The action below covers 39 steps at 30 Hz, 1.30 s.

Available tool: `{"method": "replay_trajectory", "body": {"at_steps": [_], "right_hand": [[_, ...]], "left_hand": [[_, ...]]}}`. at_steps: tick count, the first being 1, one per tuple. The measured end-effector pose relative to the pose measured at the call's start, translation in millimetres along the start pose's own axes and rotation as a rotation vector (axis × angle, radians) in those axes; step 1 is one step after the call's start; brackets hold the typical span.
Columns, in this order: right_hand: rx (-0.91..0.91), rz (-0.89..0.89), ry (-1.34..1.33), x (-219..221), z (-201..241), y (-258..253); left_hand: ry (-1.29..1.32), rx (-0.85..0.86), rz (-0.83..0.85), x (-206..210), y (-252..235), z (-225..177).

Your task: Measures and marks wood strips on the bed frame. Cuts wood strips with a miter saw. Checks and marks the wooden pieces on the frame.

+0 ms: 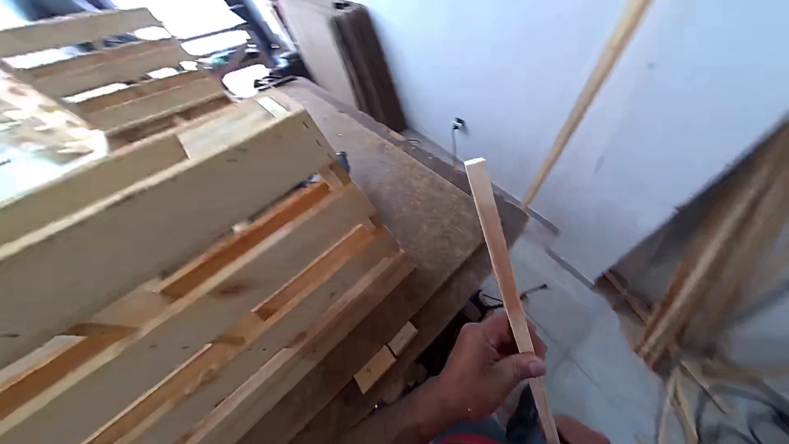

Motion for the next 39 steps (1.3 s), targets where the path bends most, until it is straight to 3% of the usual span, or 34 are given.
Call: {"method": "replay_trajectory", "body": {"at_steps": [5,10,14,17,22,26,30,34,39], "right_hand": [[-0.330,0.467,0.240,-105,85,-165],[-0.722,0.480,0.312,-148,181,-324],[-0.950,0.672,0.352,-132,299,-405],[-1.104,0.820,0.356,-103,394,-437],[-1.352,1.068,0.301,-16,518,-464],[-1.453,1.353,0.178,42,540,-458],[-1.436,1.516,0.162,57,534,-457],[-1.382,1.595,0.168,68,527,-455],[-1.387,1.542,0.170,71,522,-455]], "left_hand": [[-0.070,0.092,-0.353,-96,-88,-59],[-0.256,0.241,-0.719,-177,-130,-116],[-0.582,0.346,-0.981,-224,-157,-186],[-0.849,0.280,-1.100,-265,-172,-245],[-1.242,-0.092,-1.379,-345,-152,-309],[-1.331,-0.314,-1.647,-360,-128,-317],[-1.403,-0.464,-1.678,-363,-136,-309],[-1.265,-0.426,-1.771,-380,-128,-295],[-1.173,-0.309,-1.968,-386,-100,-286]]}}
Point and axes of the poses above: each hand's wrist, its own y-axis away from the middle knuckle, its own x-axis out of the palm, z = x × y, the point moved 10 cm from there along -y, towards the middle knuckle, and after that the axes turned 3 degrees about x, right-handed, at the moved point
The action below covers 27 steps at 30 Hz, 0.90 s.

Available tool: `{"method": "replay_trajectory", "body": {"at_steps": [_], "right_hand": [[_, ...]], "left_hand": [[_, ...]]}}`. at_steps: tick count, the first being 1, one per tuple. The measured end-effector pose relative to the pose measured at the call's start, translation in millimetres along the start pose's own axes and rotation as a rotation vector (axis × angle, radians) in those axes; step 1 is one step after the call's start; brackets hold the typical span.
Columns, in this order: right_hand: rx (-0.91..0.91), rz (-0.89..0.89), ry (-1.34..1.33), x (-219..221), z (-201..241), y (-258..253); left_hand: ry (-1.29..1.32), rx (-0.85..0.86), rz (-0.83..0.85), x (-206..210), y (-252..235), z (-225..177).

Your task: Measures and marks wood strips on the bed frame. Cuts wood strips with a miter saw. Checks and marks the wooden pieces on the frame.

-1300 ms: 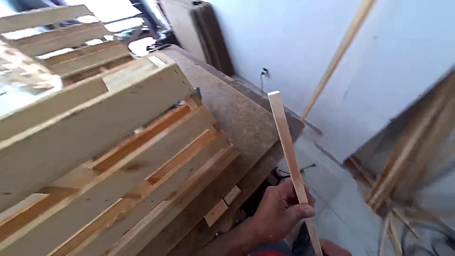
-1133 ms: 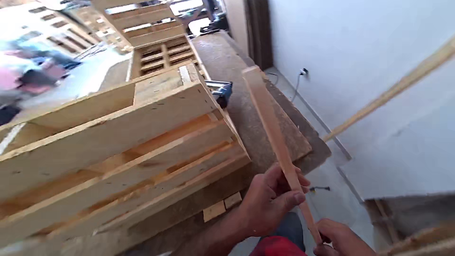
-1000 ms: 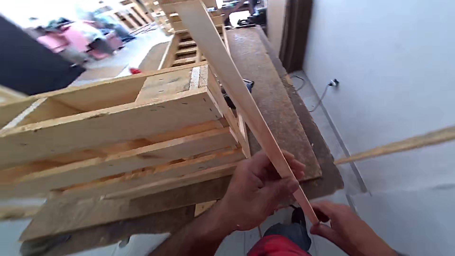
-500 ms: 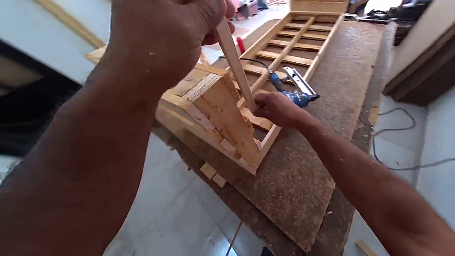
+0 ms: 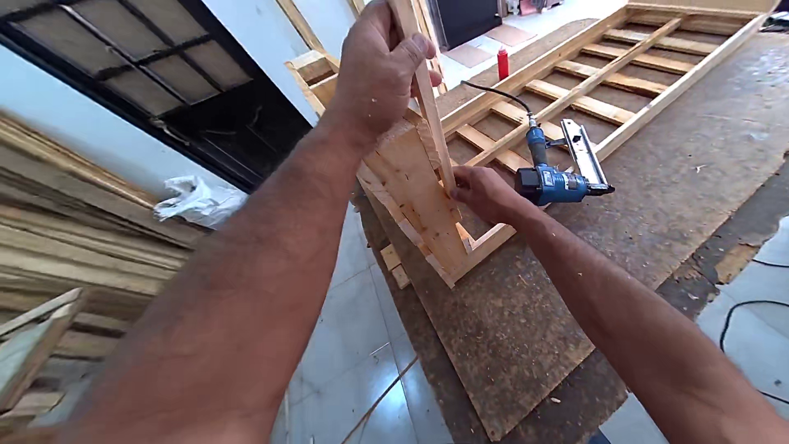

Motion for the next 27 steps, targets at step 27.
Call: {"method": "replay_trajectory", "body": {"at_steps": [27], "right_hand": [[-0.327,0.105,0.071,0,-4,-16]], "left_hand": [[-0.523,-0.222,-0.008,7,37,9]]}}
Point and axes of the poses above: each hand's wrist, its own y-axis away from the middle knuckle, its own x-axis out of the palm, z = x × y, the point moved 10 cm from there along -y, towards the middle knuckle, and after that the axes turned 3 degrees about x, right-handed, at the moved point
